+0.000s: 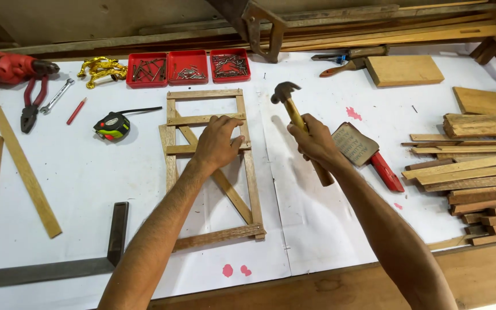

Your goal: The person assembles a small wooden lattice frame on a workbench, hammering nails into the joints, sanding a wood strip with a sanding block, cutting or trimming a piece with a utility knife, and hammering again. At the end they sort through a pile of wood strips on the bench.

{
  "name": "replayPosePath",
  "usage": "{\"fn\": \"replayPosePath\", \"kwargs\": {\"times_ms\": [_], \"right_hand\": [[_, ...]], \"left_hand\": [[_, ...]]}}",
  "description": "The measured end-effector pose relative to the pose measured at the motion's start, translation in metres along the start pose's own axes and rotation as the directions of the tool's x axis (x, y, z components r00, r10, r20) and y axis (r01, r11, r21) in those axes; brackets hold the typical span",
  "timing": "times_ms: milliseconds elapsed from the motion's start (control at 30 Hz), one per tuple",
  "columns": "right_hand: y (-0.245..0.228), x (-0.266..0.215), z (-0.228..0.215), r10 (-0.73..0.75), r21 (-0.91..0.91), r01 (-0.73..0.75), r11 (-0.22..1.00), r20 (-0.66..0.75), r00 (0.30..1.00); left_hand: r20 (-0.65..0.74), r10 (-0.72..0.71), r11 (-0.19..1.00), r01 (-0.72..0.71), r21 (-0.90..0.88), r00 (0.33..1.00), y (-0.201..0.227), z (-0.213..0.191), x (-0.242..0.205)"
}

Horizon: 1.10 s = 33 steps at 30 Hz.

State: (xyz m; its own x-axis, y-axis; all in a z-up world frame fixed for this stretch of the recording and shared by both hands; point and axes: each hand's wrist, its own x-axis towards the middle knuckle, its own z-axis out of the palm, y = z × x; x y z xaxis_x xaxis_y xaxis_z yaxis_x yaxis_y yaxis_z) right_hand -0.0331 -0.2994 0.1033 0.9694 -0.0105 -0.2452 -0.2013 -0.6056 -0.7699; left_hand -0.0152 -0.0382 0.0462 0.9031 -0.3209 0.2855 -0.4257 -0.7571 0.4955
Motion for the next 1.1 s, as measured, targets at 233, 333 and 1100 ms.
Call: {"fn": "replayPosePath", "kwargs": {"times_ms": [233,333,1100], "right_hand": [[-0.034,-0.045,-0.014,-0.236,0.043,0.234,0.971,0.071,0.969],[-0.027,-0.046,-0.001,-0.247,-0.135,0.263,0.955,0.122,0.961],[0.000,-0.033,0.037,-0.489,-0.156,0.505,0.849,0.132,0.862]], "left_hand": [[0.076,0.029,0.999,-0.032,0.029,0.997,-0.020,0.012,-0.012],[0.122,0.001,0.998,-0.009,0.067,0.992,-0.018,0.017,-0.010],[0.247,-0.132,0.980,0.089,0.177,0.960,-0.010,0.019,0.001]]}}
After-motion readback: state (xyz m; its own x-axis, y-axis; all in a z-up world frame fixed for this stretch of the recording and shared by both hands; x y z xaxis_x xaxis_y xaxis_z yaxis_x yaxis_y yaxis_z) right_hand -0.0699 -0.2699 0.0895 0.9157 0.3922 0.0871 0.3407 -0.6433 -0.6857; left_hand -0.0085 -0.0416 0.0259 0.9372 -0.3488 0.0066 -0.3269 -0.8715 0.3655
